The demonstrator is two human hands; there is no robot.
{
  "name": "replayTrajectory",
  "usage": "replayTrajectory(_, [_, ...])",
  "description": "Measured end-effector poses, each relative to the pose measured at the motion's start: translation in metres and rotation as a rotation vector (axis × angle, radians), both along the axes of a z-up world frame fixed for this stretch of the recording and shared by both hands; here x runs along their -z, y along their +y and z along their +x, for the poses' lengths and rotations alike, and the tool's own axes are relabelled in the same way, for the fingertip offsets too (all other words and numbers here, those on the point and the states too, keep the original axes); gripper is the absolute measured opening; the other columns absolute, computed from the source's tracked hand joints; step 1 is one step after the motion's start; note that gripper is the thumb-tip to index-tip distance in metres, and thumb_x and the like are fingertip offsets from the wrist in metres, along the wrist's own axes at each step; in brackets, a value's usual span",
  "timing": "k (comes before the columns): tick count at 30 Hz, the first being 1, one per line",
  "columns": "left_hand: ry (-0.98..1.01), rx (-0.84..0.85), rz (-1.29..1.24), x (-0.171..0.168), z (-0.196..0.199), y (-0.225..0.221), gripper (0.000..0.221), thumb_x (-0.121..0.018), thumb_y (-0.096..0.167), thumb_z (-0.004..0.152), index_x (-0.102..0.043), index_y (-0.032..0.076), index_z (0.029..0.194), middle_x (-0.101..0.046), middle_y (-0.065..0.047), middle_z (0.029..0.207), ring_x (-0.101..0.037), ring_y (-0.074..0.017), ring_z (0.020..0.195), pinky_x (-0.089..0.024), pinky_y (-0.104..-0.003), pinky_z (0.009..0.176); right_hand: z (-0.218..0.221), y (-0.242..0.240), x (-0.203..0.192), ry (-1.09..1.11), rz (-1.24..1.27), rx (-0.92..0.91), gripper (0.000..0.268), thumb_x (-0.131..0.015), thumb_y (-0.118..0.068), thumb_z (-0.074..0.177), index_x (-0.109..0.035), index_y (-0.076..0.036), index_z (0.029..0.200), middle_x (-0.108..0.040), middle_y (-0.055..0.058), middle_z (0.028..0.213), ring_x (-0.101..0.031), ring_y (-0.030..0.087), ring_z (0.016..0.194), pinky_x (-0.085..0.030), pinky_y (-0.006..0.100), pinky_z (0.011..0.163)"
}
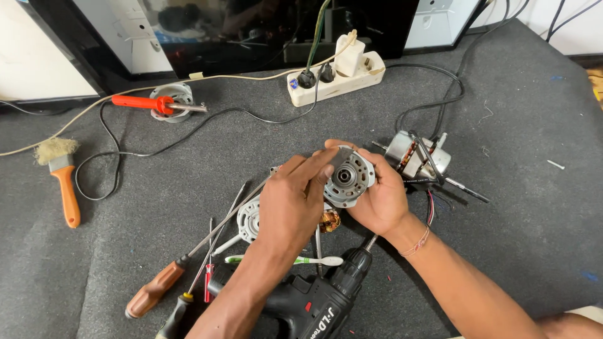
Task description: Cleaning and inspecting disassembled electric motor components at a repair bench.
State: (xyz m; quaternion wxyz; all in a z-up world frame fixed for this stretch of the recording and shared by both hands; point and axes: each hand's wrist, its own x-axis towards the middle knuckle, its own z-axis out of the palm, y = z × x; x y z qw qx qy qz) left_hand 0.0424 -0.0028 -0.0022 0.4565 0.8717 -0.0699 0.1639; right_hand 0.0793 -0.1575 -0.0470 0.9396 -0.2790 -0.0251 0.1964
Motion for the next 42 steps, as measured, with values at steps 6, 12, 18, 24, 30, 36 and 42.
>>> replayTrajectory(6, [-0.123,0.018,0.095,0.004,0.0,0.001,0.028,-0.06,0.013,0.1,-0.078,0.019,0.12,-0.066,-0.005,0.075,-0.063,-0.0241,0.06,-0.054,-0.036,0.054,-0.003,0.002,-0.009,0.064,-0.005,0.025,0.054,-0.044,-0.024,0.097,-0.051,0.007,0.141,-0.067,0.024,0.119,-0.068,0.029,0.098,-0.055,0.039,0.095])
replayTrajectory(12, [-0.174,0.044,0.095,0.001,-0.004,-0.002,0.027,-0.063,0.011,0.099,-0.077,0.014,0.121,-0.064,-0.01,0.074,-0.064,-0.031,0.062,-0.054,-0.041,0.053,-0.005,0.006,-0.019,0.016,-0.011,0.025,0.054,-0.046,-0.025,0.097,-0.05,0.009,0.139,-0.068,0.025,0.109,-0.07,0.026,0.093,-0.058,0.036,0.092])
replayTrajectory(18, [-0.186,0.044,0.091,0.011,0.0,0.002,0.024,-0.063,0.016,0.1,-0.078,0.017,0.119,-0.063,-0.008,0.076,-0.065,-0.0322,0.066,-0.054,-0.043,0.057,-0.006,0.007,-0.017,0.019,-0.02,0.037,0.053,-0.046,-0.025,0.097,-0.053,0.008,0.139,-0.069,0.024,0.107,-0.071,0.027,0.092,-0.059,0.036,0.086])
replayTrajectory(24, [-0.126,0.074,-0.022,0.003,0.0,0.004,0.024,-0.067,0.014,0.097,-0.079,0.02,0.116,-0.068,-0.004,0.075,-0.065,-0.0204,0.061,-0.053,-0.034,0.057,-0.007,0.005,-0.017,0.004,-0.042,0.018,0.055,-0.045,-0.028,0.098,-0.05,0.007,0.141,-0.069,0.022,0.099,-0.071,0.025,0.09,-0.06,0.034,0.082])
replayTrajectory(30, [-0.12,0.083,-0.054,-0.001,0.0,0.002,0.023,-0.069,0.015,0.096,-0.077,0.017,0.118,-0.072,-0.008,0.079,-0.067,-0.0257,0.061,-0.052,-0.038,0.055,-0.006,0.002,-0.011,0.045,-0.004,0.037,0.052,-0.044,-0.026,0.097,-0.051,0.006,0.138,-0.063,0.027,0.116,-0.066,0.024,0.094,-0.057,0.035,0.086])
replayTrajectory(36, [-0.077,0.077,-0.039,0.003,-0.002,0.0,0.024,-0.071,0.021,0.094,-0.078,0.025,0.116,-0.075,-0.005,0.085,-0.072,-0.0313,0.075,-0.056,-0.043,0.063,-0.007,0.001,-0.01,0.026,0.018,0.048,0.054,-0.045,-0.028,0.096,-0.052,0.004,0.139,-0.062,0.028,0.12,-0.066,0.026,0.096,-0.056,0.034,0.085])
replayTrajectory(42, [-0.176,0.024,0.039,0.003,-0.005,-0.004,0.024,-0.067,0.018,0.099,-0.077,0.019,0.121,-0.072,-0.007,0.082,-0.071,-0.0319,0.075,-0.057,-0.041,0.065,-0.009,0.005,-0.013,0.042,-0.004,0.072,0.053,-0.047,-0.028,0.096,-0.054,0.006,0.136,-0.063,0.028,0.121,-0.064,0.027,0.104,-0.055,0.034,0.092])
